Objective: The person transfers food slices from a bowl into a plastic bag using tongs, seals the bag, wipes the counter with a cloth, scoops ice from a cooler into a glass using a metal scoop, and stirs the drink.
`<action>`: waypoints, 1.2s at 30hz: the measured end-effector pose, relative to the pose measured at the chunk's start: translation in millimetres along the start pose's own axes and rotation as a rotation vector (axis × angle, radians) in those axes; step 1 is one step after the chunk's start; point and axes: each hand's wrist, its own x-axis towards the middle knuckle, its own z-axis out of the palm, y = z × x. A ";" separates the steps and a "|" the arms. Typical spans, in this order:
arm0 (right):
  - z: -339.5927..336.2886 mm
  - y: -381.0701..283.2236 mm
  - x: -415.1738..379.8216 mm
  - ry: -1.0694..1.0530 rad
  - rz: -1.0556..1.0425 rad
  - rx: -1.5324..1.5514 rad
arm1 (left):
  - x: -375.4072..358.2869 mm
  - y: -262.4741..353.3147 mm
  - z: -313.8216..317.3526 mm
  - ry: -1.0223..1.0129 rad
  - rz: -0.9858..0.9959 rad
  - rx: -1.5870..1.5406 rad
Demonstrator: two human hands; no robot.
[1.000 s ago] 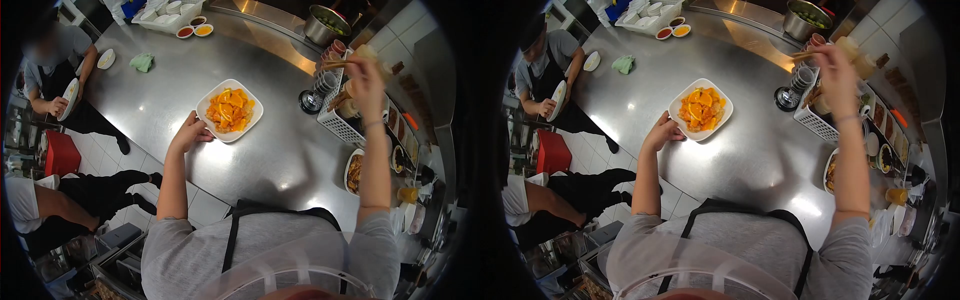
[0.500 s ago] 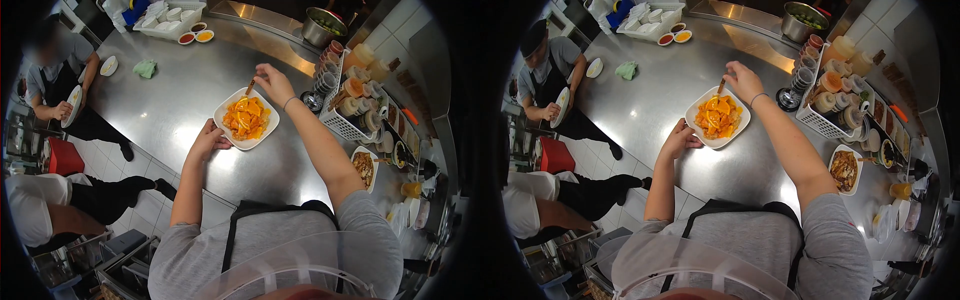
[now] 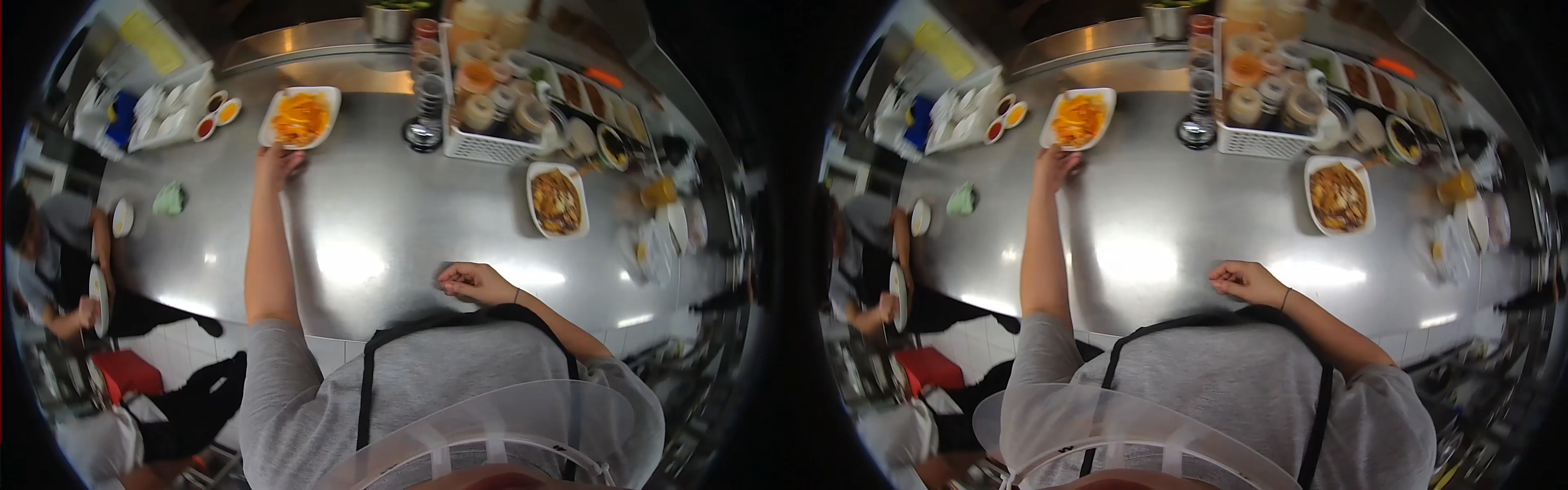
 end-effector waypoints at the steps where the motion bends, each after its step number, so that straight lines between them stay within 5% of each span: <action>1: -4.1 8.7 -14.0 0.046 0.004 0.024 | 6.7 4.4 8.0 0.036 -0.006 -0.017; 3: -13.7 21.3 -34.7 0.136 0.121 0.238 | 36.6 -7.8 5.0 -0.088 -0.036 -0.021; 5: -25.0 27.1 -52.1 0.339 0.116 0.407 | 31.0 -11.5 21.0 0.252 0.108 -0.126; 8: -42.0 28.2 -66.0 0.661 0.012 0.776 | 4.9 -47.8 34.4 0.250 0.295 -0.127; 10: -56.8 34.0 -68.5 0.762 -0.080 0.918 | -39.2 -62.5 50.5 0.174 0.554 0.102; 13: -71.8 39.8 -68.3 0.818 -0.140 1.004 | -103.5 -70.4 69.3 0.141 0.598 0.306; 23: -102.9 51.4 -78.4 0.701 0.001 0.944 | -214.5 -91.3 50.6 0.194 0.522 0.587; 30: -37.3 37.5 -105.6 0.343 0.242 0.664 | -289.0 -97.3 37.6 0.270 0.454 0.622; 33: -15.5 54.7 -83.1 0.103 0.189 0.535 | -296.0 -96.3 28.5 0.290 0.435 0.531; 36: 14.5 16.7 -48.5 0.097 0.194 0.622 | -291.8 -95.0 23.0 0.269 0.431 0.489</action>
